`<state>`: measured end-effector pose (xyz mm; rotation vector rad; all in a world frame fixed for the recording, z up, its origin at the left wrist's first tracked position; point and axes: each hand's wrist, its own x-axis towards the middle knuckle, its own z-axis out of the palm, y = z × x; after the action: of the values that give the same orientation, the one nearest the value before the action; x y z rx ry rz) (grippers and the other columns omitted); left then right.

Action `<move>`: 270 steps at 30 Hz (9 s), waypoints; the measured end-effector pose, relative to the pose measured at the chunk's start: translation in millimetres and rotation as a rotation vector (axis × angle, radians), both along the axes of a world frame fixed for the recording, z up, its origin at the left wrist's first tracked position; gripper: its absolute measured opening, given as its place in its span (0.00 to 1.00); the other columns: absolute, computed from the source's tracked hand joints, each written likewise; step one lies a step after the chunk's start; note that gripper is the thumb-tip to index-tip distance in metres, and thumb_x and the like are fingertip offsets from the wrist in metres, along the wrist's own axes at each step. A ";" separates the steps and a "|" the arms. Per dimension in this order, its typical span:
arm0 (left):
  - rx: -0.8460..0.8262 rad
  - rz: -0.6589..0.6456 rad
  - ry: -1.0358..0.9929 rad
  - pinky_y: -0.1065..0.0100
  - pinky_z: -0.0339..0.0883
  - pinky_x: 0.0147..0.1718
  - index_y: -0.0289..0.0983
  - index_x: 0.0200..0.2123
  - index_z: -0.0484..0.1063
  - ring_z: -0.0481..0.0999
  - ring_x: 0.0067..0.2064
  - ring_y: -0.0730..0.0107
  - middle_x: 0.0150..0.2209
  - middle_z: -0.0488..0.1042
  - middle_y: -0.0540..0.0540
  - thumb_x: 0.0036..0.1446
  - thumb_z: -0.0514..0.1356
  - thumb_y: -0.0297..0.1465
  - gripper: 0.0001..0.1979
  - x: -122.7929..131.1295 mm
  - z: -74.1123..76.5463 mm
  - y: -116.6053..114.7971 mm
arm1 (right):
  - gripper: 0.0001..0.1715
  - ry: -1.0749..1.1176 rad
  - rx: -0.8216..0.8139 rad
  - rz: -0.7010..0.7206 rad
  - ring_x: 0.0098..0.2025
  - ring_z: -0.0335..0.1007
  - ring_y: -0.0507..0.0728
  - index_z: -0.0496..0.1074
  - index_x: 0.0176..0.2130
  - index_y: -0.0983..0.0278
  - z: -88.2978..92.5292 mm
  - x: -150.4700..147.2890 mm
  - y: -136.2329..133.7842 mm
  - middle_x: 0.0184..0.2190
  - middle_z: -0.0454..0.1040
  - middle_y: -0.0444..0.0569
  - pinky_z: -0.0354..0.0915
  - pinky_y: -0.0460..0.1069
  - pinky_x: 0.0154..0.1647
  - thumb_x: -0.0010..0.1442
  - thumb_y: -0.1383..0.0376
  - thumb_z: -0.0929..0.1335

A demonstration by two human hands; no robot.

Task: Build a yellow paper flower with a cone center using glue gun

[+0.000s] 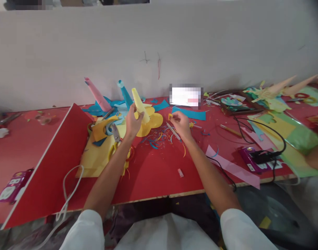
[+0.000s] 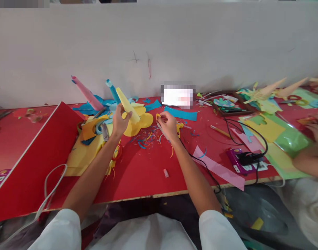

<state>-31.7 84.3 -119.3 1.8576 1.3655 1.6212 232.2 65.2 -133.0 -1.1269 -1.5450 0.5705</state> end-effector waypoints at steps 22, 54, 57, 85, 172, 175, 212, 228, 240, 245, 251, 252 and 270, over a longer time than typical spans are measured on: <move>-0.046 -0.197 0.216 0.59 0.71 0.47 0.41 0.50 0.75 0.79 0.43 0.62 0.43 0.82 0.43 0.68 0.60 0.35 0.10 42.2 -18.2 -75.7 | 0.18 0.052 0.006 0.118 0.37 0.76 0.58 0.69 0.36 0.58 3.4 -40.0 -57.0 0.33 0.76 0.46 0.71 0.52 0.42 0.68 0.48 0.69; -0.350 -0.474 -0.249 0.69 0.67 0.35 0.40 0.49 0.72 0.72 0.35 0.71 0.34 0.71 0.50 0.59 0.70 0.49 0.24 41.0 -16.9 -65.8 | 0.20 0.143 -0.028 0.192 0.39 0.76 0.58 0.65 0.42 0.56 -0.2 -47.0 -52.5 0.36 0.74 0.47 0.71 0.52 0.40 0.68 0.44 0.69; -0.331 -0.412 -0.226 0.68 0.66 0.35 0.39 0.41 0.72 0.70 0.33 0.72 0.33 0.71 0.50 0.59 0.69 0.47 0.19 41.1 -17.3 -65.5 | 0.19 0.083 -0.013 0.115 0.36 0.75 0.58 0.64 0.41 0.57 1.5 -45.8 -54.3 0.34 0.74 0.46 0.69 0.51 0.37 0.68 0.46 0.69; -0.066 -0.216 0.051 0.71 0.68 0.36 0.39 0.41 0.75 0.73 0.35 0.73 0.38 0.76 0.48 0.65 0.63 0.31 0.03 44.4 -14.2 -73.9 | 0.12 -0.157 -0.075 0.196 0.43 0.78 0.61 0.76 0.42 0.61 -2.6 -39.2 -48.6 0.39 0.83 0.53 0.72 0.52 0.43 0.70 0.58 0.66; 0.081 0.125 -0.030 0.72 0.67 0.31 0.39 0.42 0.75 0.70 0.30 0.75 0.33 0.74 0.49 0.66 0.64 0.40 0.10 0.6 34.7 -99.8 | 0.26 -1.143 0.019 0.315 0.50 0.74 0.69 0.73 0.51 0.73 37.4 -101.2 -113.3 0.46 0.78 0.65 0.70 0.60 0.51 0.70 0.51 0.70; 0.076 0.100 -0.013 0.71 0.68 0.32 0.39 0.42 0.74 0.72 0.30 0.74 0.34 0.75 0.49 0.67 0.63 0.41 0.11 6.0 38.0 -102.5 | 0.23 -1.114 0.034 0.332 0.49 0.74 0.68 0.72 0.52 0.72 31.5 -100.2 -110.2 0.46 0.78 0.63 0.69 0.59 0.51 0.71 0.54 0.70; 0.007 -0.235 0.058 0.71 0.62 0.26 0.39 0.35 0.69 0.67 0.27 0.77 0.28 0.69 0.53 0.68 0.63 0.34 0.09 82.4 138.0 -84.9 | 0.35 0.680 -0.363 0.574 0.18 0.56 0.48 0.68 0.39 0.60 -2.4 -48.0 -91.0 0.26 0.70 0.41 0.55 0.45 0.17 0.62 0.31 0.68; -0.104 -0.277 -0.034 0.68 0.64 0.28 0.40 0.33 0.66 0.71 0.27 0.75 0.25 0.72 0.52 0.68 0.61 0.35 0.11 83.6 128.8 -76.0 | 0.47 0.486 -0.289 0.583 0.24 0.62 0.52 0.70 0.37 0.62 11.9 -39.0 -87.4 0.28 0.70 0.46 0.63 0.49 0.25 0.57 0.23 0.60; -0.095 -0.238 -0.108 0.70 0.68 0.28 0.39 0.34 0.67 0.75 0.27 0.76 0.26 0.75 0.52 0.68 0.61 0.34 0.09 93.3 117.6 -74.4 | 0.40 0.494 -0.293 0.610 0.30 0.69 0.56 0.67 0.41 0.60 2.4 -40.0 -91.9 0.31 0.73 0.48 0.64 0.51 0.29 0.60 0.27 0.64; -0.120 -0.256 -0.127 0.69 0.66 0.27 0.41 0.32 0.61 0.73 0.26 0.75 0.25 0.75 0.52 0.68 0.61 0.35 0.13 96.5 115.4 -75.3 | 0.39 0.515 -0.307 0.598 0.29 0.67 0.53 0.64 0.40 0.59 3.5 -40.1 -90.6 0.31 0.71 0.45 0.64 0.49 0.29 0.60 0.27 0.65; -0.124 -0.221 -0.122 0.68 0.65 0.27 0.41 0.31 0.60 0.72 0.26 0.75 0.25 0.74 0.51 0.68 0.59 0.33 0.13 97.4 111.9 -75.8 | 0.39 0.471 -0.308 0.577 0.28 0.65 0.52 0.64 0.39 0.59 7.9 -38.4 -90.5 0.29 0.69 0.44 0.63 0.49 0.28 0.59 0.27 0.65; -0.123 -0.217 -0.122 0.68 0.65 0.28 0.41 0.31 0.60 0.72 0.26 0.75 0.25 0.74 0.51 0.68 0.59 0.32 0.13 97.5 111.4 -75.7 | 0.39 0.465 -0.305 0.574 0.27 0.64 0.52 0.64 0.38 0.59 8.2 -37.9 -90.5 0.29 0.69 0.44 0.63 0.49 0.29 0.59 0.27 0.65; -0.122 -0.226 -0.133 0.68 0.68 0.29 0.41 0.31 0.59 0.74 0.28 0.74 0.25 0.73 0.52 0.69 0.59 0.33 0.13 100.5 110.5 -79.0 | 0.41 0.466 -0.317 0.520 0.24 0.61 0.52 0.66 0.34 0.58 17.5 -39.2 -90.9 0.25 0.68 0.43 0.62 0.50 0.25 0.54 0.24 0.66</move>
<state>68.9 5.3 -8.8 1.7312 1.1283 1.4843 193.0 -25.7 -115.5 -0.7306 -1.3527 1.3654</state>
